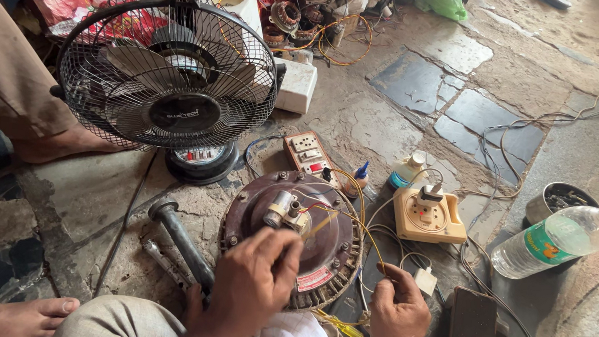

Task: The person sits on the floor and works on a disassembled electric fan motor. They strip and twist yellow wires, connect them to terminals on the motor, and use a screwdriver to tighten connections. The person repeatedly adjusts and secures the wiring on the motor housing.

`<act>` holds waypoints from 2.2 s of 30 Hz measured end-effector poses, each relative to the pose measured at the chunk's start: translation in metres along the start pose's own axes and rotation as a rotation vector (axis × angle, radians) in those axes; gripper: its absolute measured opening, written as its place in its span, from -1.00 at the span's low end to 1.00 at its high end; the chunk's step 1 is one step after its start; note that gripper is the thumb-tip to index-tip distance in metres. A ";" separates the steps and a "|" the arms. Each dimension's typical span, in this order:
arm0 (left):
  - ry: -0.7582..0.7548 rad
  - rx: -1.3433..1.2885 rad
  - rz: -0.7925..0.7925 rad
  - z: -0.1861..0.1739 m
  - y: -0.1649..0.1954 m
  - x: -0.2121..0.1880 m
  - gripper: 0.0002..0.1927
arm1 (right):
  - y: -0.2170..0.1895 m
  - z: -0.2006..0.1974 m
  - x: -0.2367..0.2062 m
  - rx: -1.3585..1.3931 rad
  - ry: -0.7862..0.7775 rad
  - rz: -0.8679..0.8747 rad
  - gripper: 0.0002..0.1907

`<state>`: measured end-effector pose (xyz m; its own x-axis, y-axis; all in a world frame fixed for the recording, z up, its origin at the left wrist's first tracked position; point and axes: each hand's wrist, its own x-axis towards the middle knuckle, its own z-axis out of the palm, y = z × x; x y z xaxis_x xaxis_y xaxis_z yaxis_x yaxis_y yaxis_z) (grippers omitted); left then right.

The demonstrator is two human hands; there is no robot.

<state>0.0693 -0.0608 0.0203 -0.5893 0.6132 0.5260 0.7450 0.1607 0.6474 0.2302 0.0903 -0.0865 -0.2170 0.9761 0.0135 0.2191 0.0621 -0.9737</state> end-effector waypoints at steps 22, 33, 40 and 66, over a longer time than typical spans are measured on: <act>0.006 -1.070 -0.525 0.028 -0.010 -0.031 -0.85 | 0.012 0.007 -0.027 0.507 -0.047 -0.066 -0.82; -0.118 -1.086 -0.713 0.038 -0.003 -0.065 -0.74 | -0.006 -0.017 -0.037 0.553 -0.107 -0.208 -0.87; -0.020 -0.932 -0.826 0.041 -0.003 -0.070 -0.79 | -0.006 0.026 -0.084 0.170 -0.363 -0.391 -0.82; 0.228 -0.946 -0.663 -0.028 -0.114 -0.001 -0.84 | -0.066 0.018 -0.030 -0.373 -0.047 -0.475 -0.73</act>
<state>-0.0238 -0.1008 -0.0387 -0.8881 0.4577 -0.0433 -0.2001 -0.3001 0.9327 0.2046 0.0534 -0.0265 -0.4131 0.8140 0.4083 0.4050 0.5658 -0.7182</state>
